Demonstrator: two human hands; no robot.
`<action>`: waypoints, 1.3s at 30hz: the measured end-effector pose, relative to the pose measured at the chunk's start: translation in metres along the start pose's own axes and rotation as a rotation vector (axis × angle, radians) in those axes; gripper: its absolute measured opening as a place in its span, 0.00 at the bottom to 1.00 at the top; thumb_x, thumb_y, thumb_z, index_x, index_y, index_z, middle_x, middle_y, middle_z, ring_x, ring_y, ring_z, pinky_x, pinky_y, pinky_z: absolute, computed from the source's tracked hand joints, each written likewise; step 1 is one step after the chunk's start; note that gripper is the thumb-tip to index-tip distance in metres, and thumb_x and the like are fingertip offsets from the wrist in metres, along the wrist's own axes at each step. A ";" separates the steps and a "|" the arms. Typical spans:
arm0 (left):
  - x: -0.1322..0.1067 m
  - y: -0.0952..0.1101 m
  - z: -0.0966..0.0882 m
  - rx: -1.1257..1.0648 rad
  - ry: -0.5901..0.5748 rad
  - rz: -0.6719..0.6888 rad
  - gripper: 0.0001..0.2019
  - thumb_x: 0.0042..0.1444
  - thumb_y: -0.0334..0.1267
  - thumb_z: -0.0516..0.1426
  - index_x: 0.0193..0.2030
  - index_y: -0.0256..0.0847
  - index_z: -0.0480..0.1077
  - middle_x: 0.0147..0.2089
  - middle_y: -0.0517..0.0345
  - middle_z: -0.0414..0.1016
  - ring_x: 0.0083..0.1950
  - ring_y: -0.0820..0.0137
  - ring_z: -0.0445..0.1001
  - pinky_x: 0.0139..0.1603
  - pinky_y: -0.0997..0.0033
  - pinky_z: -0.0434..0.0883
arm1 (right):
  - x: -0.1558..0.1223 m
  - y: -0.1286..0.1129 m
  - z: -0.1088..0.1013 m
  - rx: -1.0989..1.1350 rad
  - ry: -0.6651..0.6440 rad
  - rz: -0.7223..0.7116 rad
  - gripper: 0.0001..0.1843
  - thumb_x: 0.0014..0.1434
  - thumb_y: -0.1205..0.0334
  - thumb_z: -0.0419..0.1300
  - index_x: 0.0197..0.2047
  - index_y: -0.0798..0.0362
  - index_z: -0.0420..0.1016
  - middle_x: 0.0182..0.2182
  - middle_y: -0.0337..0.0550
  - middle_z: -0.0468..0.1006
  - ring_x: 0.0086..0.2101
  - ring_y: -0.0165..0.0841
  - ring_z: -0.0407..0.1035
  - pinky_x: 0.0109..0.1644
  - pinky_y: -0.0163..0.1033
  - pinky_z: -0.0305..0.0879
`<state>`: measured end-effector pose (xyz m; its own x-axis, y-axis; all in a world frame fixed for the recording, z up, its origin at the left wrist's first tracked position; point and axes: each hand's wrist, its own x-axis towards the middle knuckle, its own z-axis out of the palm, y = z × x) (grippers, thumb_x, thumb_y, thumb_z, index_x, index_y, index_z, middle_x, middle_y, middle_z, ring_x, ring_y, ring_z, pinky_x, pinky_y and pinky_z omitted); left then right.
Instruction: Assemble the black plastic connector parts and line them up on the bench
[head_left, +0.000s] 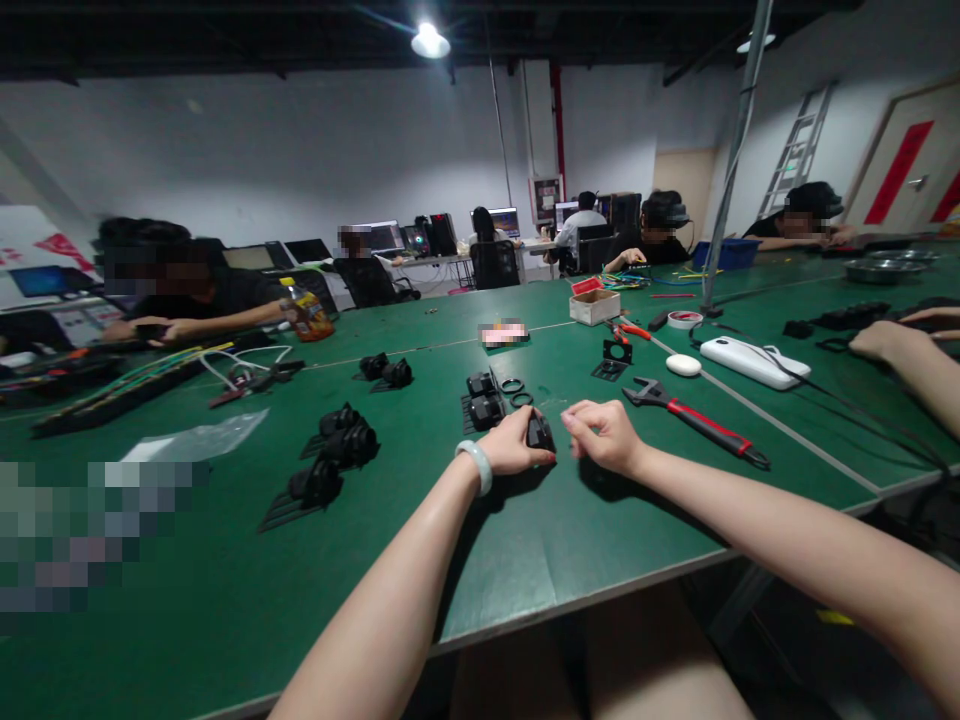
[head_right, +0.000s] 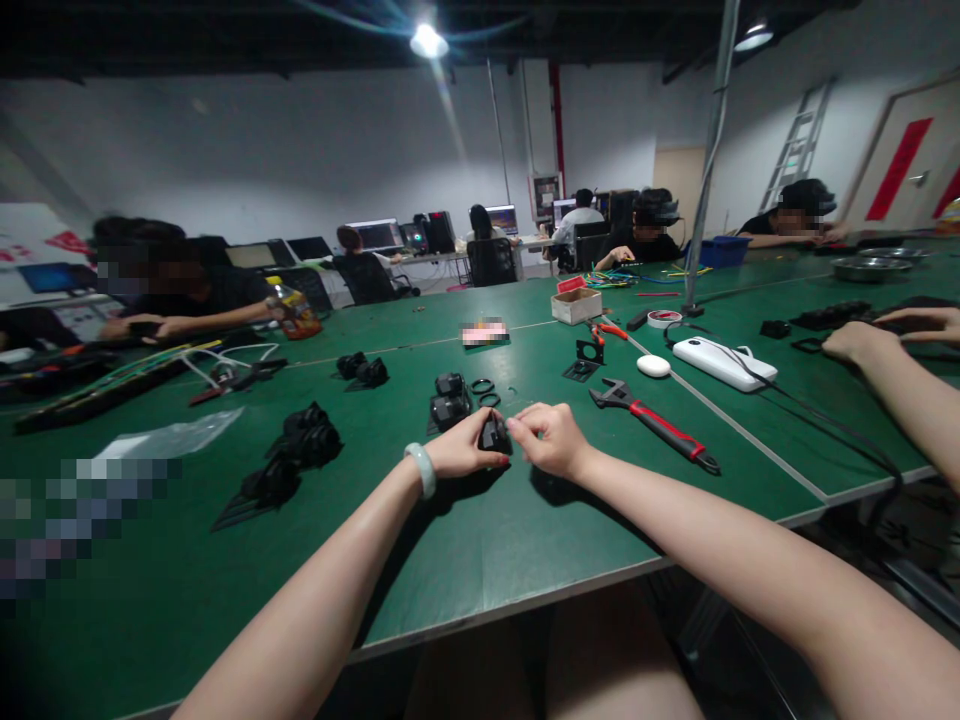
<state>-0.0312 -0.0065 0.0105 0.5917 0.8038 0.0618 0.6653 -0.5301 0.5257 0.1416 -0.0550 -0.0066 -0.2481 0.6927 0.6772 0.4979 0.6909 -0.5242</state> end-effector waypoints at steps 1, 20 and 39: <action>-0.001 0.001 0.000 -0.006 0.001 -0.008 0.26 0.33 0.47 0.60 0.41 0.37 0.61 0.33 0.58 0.65 0.34 0.67 0.66 0.35 0.69 0.65 | 0.000 0.000 0.000 -0.020 0.013 0.017 0.21 0.56 0.60 0.47 0.16 0.55 0.68 0.17 0.42 0.72 0.28 0.31 0.69 0.38 0.35 0.62; 0.000 -0.002 0.000 0.011 0.006 -0.001 0.26 0.34 0.47 0.60 0.41 0.38 0.61 0.34 0.58 0.65 0.34 0.67 0.66 0.35 0.69 0.64 | 0.001 0.001 -0.001 0.020 -0.038 -0.082 0.07 0.53 0.63 0.51 0.31 0.54 0.70 0.29 0.42 0.74 0.34 0.31 0.68 0.46 0.40 0.59; -0.011 0.002 -0.023 0.486 -0.036 0.144 0.19 0.43 0.43 0.55 0.42 0.36 0.65 0.39 0.49 0.70 0.42 0.62 0.68 0.44 0.67 0.65 | -0.001 0.009 0.010 0.020 -0.257 0.021 0.34 0.46 0.64 0.58 0.56 0.55 0.52 0.51 0.50 0.63 0.49 0.37 0.59 0.52 0.44 0.55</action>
<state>-0.0464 -0.0100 0.0300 0.7025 0.7083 0.0703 0.7059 -0.7059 0.0577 0.1385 -0.0474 -0.0172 -0.4417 0.7353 0.5140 0.4892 0.6776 -0.5491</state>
